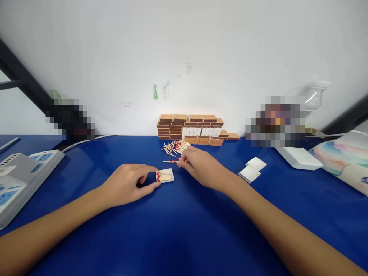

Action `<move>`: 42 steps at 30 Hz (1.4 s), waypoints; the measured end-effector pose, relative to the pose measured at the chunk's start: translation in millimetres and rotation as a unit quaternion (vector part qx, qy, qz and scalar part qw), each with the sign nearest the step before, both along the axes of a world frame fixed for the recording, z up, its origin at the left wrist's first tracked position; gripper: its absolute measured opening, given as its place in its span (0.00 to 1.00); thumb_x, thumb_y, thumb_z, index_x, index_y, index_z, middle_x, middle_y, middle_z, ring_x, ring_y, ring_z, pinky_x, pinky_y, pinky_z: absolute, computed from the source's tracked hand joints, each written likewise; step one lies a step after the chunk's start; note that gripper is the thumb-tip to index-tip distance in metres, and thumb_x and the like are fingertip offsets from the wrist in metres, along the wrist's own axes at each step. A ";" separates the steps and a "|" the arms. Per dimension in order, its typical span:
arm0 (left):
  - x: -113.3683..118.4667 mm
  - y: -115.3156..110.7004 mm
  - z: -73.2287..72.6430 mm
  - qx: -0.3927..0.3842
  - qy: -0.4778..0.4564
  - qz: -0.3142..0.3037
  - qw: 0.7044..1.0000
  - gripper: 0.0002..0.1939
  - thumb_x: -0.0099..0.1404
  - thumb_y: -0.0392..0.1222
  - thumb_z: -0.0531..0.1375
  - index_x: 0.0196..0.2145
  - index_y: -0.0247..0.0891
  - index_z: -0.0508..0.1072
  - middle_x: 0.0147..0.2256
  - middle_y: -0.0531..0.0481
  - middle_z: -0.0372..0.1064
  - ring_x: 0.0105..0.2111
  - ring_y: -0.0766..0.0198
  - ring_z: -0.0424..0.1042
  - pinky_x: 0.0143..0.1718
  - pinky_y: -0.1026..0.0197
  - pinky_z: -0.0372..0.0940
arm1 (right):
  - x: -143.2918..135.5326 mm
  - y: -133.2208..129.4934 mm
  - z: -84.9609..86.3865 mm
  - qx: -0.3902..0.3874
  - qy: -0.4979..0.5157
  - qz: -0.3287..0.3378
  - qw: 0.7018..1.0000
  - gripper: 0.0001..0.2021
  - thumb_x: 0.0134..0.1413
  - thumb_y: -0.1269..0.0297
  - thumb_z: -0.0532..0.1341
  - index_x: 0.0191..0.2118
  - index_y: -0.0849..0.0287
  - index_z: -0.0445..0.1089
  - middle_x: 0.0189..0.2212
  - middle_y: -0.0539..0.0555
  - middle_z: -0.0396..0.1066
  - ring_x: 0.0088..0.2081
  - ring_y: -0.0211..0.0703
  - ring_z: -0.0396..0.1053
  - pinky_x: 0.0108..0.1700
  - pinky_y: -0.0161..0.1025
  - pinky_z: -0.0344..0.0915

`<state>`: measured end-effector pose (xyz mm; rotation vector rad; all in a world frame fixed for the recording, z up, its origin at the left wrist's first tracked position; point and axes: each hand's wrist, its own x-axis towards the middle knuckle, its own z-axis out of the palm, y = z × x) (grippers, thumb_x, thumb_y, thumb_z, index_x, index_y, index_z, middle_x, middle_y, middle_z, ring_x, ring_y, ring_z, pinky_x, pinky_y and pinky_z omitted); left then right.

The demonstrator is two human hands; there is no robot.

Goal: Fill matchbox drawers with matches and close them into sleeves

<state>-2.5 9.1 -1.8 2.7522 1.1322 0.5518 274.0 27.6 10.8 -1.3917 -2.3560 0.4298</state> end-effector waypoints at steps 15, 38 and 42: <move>1.9 -2.1 1.8 -0.013 -0.003 -0.029 0.999 0.14 0.71 0.50 0.61 0.49 0.40 0.78 0.26 0.55 0.70 0.25 0.66 0.68 0.28 0.63 0.57 | -29.7 -26.0 -1.8 -0.014 -0.068 0.070 0.995 0.09 0.72 0.64 0.55 0.37 0.57 0.67 0.43 0.56 0.71 0.34 0.41 0.68 0.35 0.39 0.60; 1.6 -2.3 1.5 -0.001 -0.003 -0.038 0.999 0.14 0.71 0.49 0.61 0.48 0.41 0.78 0.26 0.56 0.70 0.24 0.67 0.67 0.27 0.63 0.57 | -31.9 -26.2 -5.6 -0.012 -0.032 0.091 0.995 0.09 0.73 0.64 0.56 0.37 0.58 0.67 0.41 0.53 0.69 0.32 0.38 0.66 0.34 0.38 0.59; 1.4 -2.3 1.9 -0.007 -0.002 -0.036 0.999 0.13 0.71 0.49 0.62 0.49 0.41 0.78 0.26 0.56 0.69 0.24 0.67 0.68 0.27 0.63 0.58 | -36.4 -26.6 -7.8 -0.011 -0.003 0.095 0.995 0.09 0.72 0.62 0.59 0.37 0.57 0.68 0.39 0.52 0.68 0.33 0.38 0.67 0.35 0.37 0.61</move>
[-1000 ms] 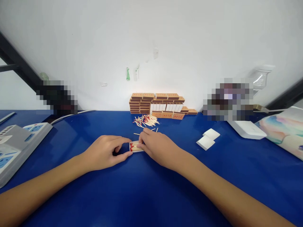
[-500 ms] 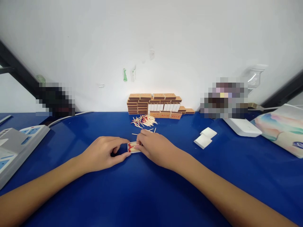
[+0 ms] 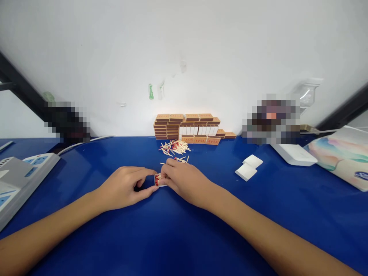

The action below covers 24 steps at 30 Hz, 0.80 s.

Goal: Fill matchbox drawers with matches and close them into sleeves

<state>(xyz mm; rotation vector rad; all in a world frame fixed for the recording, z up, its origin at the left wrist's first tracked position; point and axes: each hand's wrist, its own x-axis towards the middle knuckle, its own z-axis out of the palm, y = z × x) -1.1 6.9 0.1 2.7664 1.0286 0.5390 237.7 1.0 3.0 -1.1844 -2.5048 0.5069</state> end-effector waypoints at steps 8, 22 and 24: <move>0.6 -0.1 0.8 0.003 0.000 -0.005 1.000 0.13 0.72 0.49 0.61 0.48 0.41 0.78 0.25 0.56 0.69 0.24 0.67 0.68 0.27 0.63 0.58 | 1.6 1.5 -3.2 0.008 0.034 0.003 0.999 0.08 0.70 0.62 0.61 0.37 0.57 0.70 0.38 0.51 0.70 0.35 0.39 0.68 0.37 0.38 0.62; 0.6 0.9 0.7 0.001 -0.010 0.002 1.000 0.13 0.71 0.48 0.61 0.49 0.41 0.78 0.25 0.56 0.69 0.23 0.67 0.67 0.27 0.63 0.57 | 4.4 -1.5 3.7 0.019 0.069 -0.007 0.997 0.10 0.71 0.63 0.58 0.40 0.56 0.76 0.38 0.53 0.71 0.35 0.40 0.68 0.37 0.39 0.62; 0.9 1.2 0.8 -0.001 -0.012 0.002 1.000 0.13 0.71 0.48 0.61 0.49 0.42 0.78 0.25 0.56 0.69 0.23 0.67 0.66 0.27 0.63 0.57 | 4.5 -2.1 4.6 0.000 0.071 -0.008 0.997 0.09 0.70 0.63 0.59 0.40 0.55 0.77 0.39 0.53 0.71 0.35 0.40 0.68 0.37 0.38 0.62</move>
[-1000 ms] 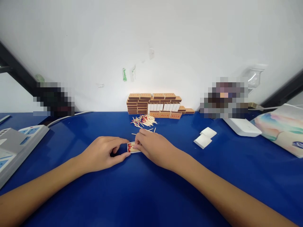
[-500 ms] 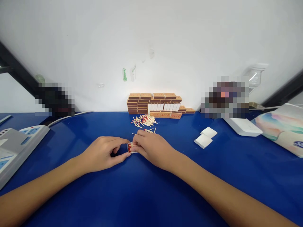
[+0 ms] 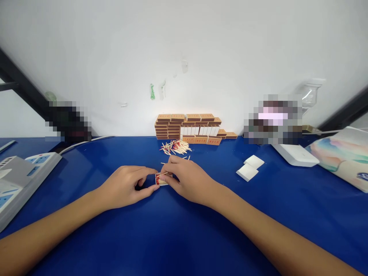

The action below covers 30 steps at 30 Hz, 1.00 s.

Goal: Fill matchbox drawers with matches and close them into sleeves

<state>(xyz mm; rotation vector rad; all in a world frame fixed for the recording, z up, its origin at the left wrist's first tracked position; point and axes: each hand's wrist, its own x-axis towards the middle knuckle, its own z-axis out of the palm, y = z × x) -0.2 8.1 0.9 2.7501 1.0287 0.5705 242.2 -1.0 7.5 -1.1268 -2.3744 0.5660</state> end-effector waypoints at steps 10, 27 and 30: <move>-2.0 -0.5 -1.9 0.010 0.001 -0.001 1.000 0.14 0.71 0.48 0.62 0.50 0.40 0.78 0.25 0.57 0.69 0.23 0.68 0.66 0.27 0.63 0.57 | 19.1 19.1 6.5 0.041 0.006 -0.038 0.998 0.06 0.66 0.64 0.63 0.36 0.56 0.76 0.34 0.52 0.73 0.34 0.40 0.68 0.37 0.39 0.61; -1.5 -0.3 -2.0 0.013 0.002 0.002 1.000 0.14 0.71 0.49 0.62 0.49 0.41 0.78 0.25 0.57 0.69 0.23 0.68 0.66 0.27 0.63 0.56 | 46.7 44.0 -3.0 -0.026 -0.090 -0.059 0.994 0.07 0.66 0.63 0.60 0.36 0.58 0.72 0.35 0.54 0.70 0.35 0.42 0.66 0.37 0.40 0.59; -1.0 -0.5 -1.9 0.015 0.002 0.001 1.000 0.14 0.71 0.49 0.62 0.49 0.41 0.78 0.25 0.57 0.69 0.23 0.68 0.66 0.27 0.63 0.57 | 44.7 40.8 0.1 -0.024 -0.083 -0.064 0.994 0.08 0.68 0.62 0.59 0.36 0.57 0.70 0.36 0.54 0.70 0.36 0.43 0.66 0.38 0.40 0.61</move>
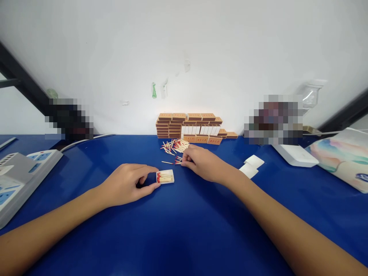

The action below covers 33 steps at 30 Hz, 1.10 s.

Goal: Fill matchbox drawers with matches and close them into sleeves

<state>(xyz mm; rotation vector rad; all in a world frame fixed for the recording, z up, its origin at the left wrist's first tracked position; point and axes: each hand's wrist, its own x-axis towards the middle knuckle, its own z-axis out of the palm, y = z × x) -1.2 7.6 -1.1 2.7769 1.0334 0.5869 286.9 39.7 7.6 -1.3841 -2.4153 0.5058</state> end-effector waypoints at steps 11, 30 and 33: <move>-0.1 -0.9 0.8 -0.002 0.008 0.002 1.000 0.13 0.71 0.49 0.62 0.48 0.41 0.78 0.26 0.57 0.70 0.24 0.67 0.67 0.27 0.62 0.57 | -38.8 -35.8 4.4 0.012 0.034 0.058 0.998 0.05 0.67 0.67 0.60 0.38 0.56 0.72 0.39 0.52 0.71 0.34 0.39 0.67 0.36 0.39 0.60; -0.2 -1.8 1.1 -0.008 0.010 -0.022 1.000 0.14 0.71 0.49 0.61 0.49 0.40 0.78 0.27 0.56 0.71 0.25 0.67 0.69 0.28 0.63 0.59 | -41.9 -37.4 2.2 -0.004 0.053 0.059 0.997 0.05 0.66 0.63 0.63 0.39 0.55 0.76 0.38 0.52 0.71 0.35 0.40 0.68 0.37 0.39 0.62; 0.0 -1.5 0.9 -0.005 0.009 -0.026 1.000 0.14 0.71 0.49 0.62 0.48 0.40 0.78 0.27 0.56 0.71 0.24 0.67 0.69 0.27 0.62 0.59 | -40.3 -37.0 2.9 -0.017 0.051 0.078 0.996 0.05 0.67 0.64 0.63 0.40 0.54 0.77 0.39 0.52 0.70 0.33 0.38 0.67 0.36 0.39 0.62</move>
